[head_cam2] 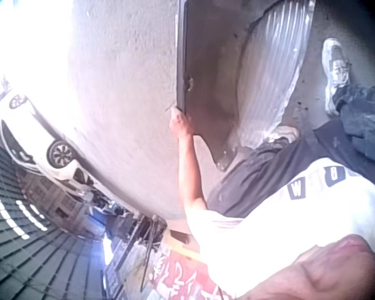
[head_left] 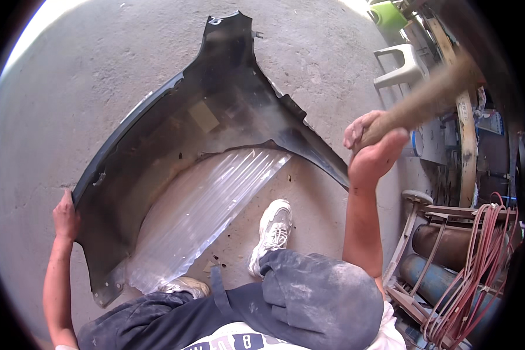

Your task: The person uses a rubber mallet to repeatedly strike a large black plastic car part, likely a fender liner, to remove a protective film and flatten the surface. They flip the part over and continue hammering different sections while peeling off the film by hand.

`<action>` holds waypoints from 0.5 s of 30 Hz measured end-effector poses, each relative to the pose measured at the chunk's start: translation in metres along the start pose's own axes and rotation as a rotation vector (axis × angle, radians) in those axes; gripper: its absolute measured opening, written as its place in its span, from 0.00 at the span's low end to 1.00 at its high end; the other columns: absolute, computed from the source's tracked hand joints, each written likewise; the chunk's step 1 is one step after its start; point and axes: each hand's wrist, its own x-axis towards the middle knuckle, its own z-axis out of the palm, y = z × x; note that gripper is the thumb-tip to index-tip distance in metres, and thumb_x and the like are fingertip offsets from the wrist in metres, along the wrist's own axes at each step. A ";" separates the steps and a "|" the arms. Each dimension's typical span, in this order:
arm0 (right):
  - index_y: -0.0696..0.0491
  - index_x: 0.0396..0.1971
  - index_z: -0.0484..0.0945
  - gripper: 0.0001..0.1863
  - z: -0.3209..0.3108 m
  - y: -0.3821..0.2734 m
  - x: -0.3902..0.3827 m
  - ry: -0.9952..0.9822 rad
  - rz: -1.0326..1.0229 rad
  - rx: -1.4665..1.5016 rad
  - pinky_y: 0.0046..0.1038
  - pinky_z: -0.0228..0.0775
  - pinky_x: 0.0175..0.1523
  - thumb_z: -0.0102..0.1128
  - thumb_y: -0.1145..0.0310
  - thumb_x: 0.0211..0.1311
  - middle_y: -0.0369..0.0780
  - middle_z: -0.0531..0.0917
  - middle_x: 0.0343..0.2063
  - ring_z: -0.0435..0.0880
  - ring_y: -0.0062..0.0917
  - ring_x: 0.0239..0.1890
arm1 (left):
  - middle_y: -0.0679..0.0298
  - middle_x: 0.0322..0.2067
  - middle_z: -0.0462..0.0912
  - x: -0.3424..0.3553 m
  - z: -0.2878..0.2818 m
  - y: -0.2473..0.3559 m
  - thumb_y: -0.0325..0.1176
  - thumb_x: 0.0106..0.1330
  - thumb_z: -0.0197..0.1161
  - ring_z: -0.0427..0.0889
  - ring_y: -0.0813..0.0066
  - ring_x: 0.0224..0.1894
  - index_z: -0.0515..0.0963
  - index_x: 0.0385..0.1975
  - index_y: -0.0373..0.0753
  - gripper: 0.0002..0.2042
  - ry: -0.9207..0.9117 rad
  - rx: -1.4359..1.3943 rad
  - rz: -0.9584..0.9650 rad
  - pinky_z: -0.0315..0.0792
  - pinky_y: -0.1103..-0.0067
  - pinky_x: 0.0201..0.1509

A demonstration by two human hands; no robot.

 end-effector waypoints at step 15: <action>0.58 0.20 0.71 0.31 0.004 0.013 -0.007 -0.010 0.303 -0.101 0.18 0.58 0.19 0.46 0.41 0.66 0.34 0.71 0.13 0.68 0.14 0.14 | 0.45 0.30 0.78 -0.004 0.005 -0.004 0.20 0.51 0.55 0.78 0.42 0.35 0.69 0.45 0.32 0.18 -0.059 -0.002 -0.024 0.72 0.57 0.37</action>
